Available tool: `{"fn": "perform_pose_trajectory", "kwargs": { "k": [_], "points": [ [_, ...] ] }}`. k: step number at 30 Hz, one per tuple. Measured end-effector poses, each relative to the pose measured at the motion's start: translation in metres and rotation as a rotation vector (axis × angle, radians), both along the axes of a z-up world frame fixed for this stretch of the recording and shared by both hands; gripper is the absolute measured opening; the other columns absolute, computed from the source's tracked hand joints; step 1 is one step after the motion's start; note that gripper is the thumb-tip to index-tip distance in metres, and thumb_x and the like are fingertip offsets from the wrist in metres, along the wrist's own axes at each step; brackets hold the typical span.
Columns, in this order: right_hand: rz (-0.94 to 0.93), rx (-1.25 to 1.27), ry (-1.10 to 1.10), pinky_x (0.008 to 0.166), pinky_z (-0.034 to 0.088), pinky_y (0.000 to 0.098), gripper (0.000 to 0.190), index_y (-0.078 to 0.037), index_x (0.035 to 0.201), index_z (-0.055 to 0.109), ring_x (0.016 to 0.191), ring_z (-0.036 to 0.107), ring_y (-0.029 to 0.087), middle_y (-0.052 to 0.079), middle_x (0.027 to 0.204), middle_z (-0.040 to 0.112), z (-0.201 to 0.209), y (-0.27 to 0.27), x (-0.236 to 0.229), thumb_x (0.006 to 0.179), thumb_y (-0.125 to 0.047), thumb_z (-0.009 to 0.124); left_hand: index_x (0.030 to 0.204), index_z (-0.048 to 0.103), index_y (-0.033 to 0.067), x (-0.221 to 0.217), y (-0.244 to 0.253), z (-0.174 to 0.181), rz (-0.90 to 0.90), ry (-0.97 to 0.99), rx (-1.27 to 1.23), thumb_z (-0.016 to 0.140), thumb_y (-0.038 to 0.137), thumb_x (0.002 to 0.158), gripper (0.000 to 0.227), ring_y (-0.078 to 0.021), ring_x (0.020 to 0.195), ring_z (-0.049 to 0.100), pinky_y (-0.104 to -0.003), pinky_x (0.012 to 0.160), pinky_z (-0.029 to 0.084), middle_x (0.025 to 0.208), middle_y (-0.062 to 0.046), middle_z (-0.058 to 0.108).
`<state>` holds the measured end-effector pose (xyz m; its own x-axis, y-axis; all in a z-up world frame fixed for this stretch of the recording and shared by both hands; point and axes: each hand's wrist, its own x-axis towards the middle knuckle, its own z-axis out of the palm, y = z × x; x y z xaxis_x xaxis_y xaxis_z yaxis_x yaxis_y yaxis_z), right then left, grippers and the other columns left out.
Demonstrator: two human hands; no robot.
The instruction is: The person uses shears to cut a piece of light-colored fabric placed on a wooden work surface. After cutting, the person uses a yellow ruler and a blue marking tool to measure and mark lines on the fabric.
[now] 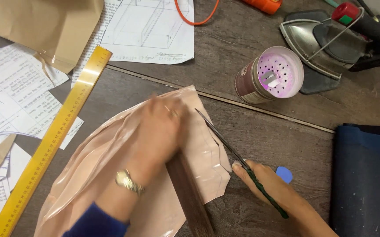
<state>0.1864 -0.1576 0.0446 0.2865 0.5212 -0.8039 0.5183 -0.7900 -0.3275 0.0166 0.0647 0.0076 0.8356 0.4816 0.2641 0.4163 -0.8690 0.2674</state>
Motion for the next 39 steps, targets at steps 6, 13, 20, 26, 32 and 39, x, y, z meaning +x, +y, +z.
{"fn": "perform_pose_trajectory", "kwargs": {
  "k": [6, 13, 20, 26, 32, 39],
  "points": [
    [0.007, -0.056, -0.052, 0.065, 0.040, 0.0299, 0.044, -0.013, 0.074, 0.045, 0.064, 0.053, 0.018, 0.001, 0.066, 0.053, 0.009, 0.008, -0.005, 0.097, -0.050, 0.043, 0.093, 0.070, 0.0193, 0.007, 0.055, -0.014, 0.196, 0.047, -0.125, 0.064, 0.019, 0.083, 0.011, -0.0296, 0.089, 0.054, -0.045, 0.079, 0.039, 0.091, -0.002, 0.061],
    [0.009, -0.136, -0.093, 0.066, 0.045, 0.0317, 0.041, -0.015, 0.081, 0.052, 0.069, 0.068, 0.026, 0.005, 0.069, 0.069, 0.005, 0.012, -0.004, 0.094, -0.052, 0.045, 0.085, 0.071, 0.0256, 0.008, 0.065, -0.020, 0.131, 0.112, -0.199, 0.070, 0.026, 0.083, 0.002, -0.0274, 0.089, 0.052, -0.044, 0.077, 0.039, 0.088, 0.001, 0.056],
    [-0.017, -0.188, -0.066, 0.063, 0.044, 0.0316, 0.040, -0.015, 0.083, 0.050, 0.066, 0.065, 0.026, 0.006, 0.066, 0.065, 0.008, 0.014, -0.003, 0.095, -0.052, 0.045, 0.086, 0.071, 0.0268, 0.009, 0.070, -0.025, 0.104, 0.177, -0.189, 0.071, 0.027, 0.082, 0.004, -0.0266, 0.089, 0.053, -0.043, 0.076, 0.039, 0.086, 0.003, 0.057],
    [0.009, -0.221, -0.084, 0.067, 0.046, 0.0317, 0.041, -0.017, 0.092, 0.054, 0.071, 0.067, 0.025, 0.005, 0.070, 0.068, 0.006, 0.015, -0.003, 0.093, -0.056, 0.041, 0.086, 0.070, 0.0238, 0.009, 0.072, -0.028, 0.121, 0.175, -0.219, 0.068, 0.029, 0.085, 0.006, -0.0272, 0.088, 0.054, -0.043, 0.075, 0.041, 0.085, 0.002, 0.058],
    [-0.024, -0.248, -0.064, 0.079, 0.052, 0.0318, 0.054, -0.023, 0.129, 0.049, 0.092, 0.071, 0.026, 0.008, 0.095, 0.075, 0.004, 0.015, -0.002, 0.089, -0.058, 0.038, 0.088, 0.073, 0.0219, 0.011, 0.075, -0.029, 0.139, 0.214, -0.228, 0.068, 0.028, 0.084, 0.008, -0.0286, 0.089, 0.054, -0.045, 0.074, 0.041, 0.086, 0.001, 0.060],
    [-0.031, -0.246, -0.036, 0.075, 0.048, 0.0290, 0.044, -0.018, 0.111, 0.055, 0.086, 0.068, 0.022, 0.004, 0.090, 0.071, 0.012, 0.023, -0.002, 0.092, -0.055, 0.041, 0.083, 0.070, 0.0207, 0.015, 0.076, -0.038, 0.166, 0.205, -0.164, 0.065, 0.026, 0.084, 0.008, -0.0287, 0.084, 0.054, -0.043, 0.075, 0.040, 0.077, 0.001, 0.062]
  ]
}}
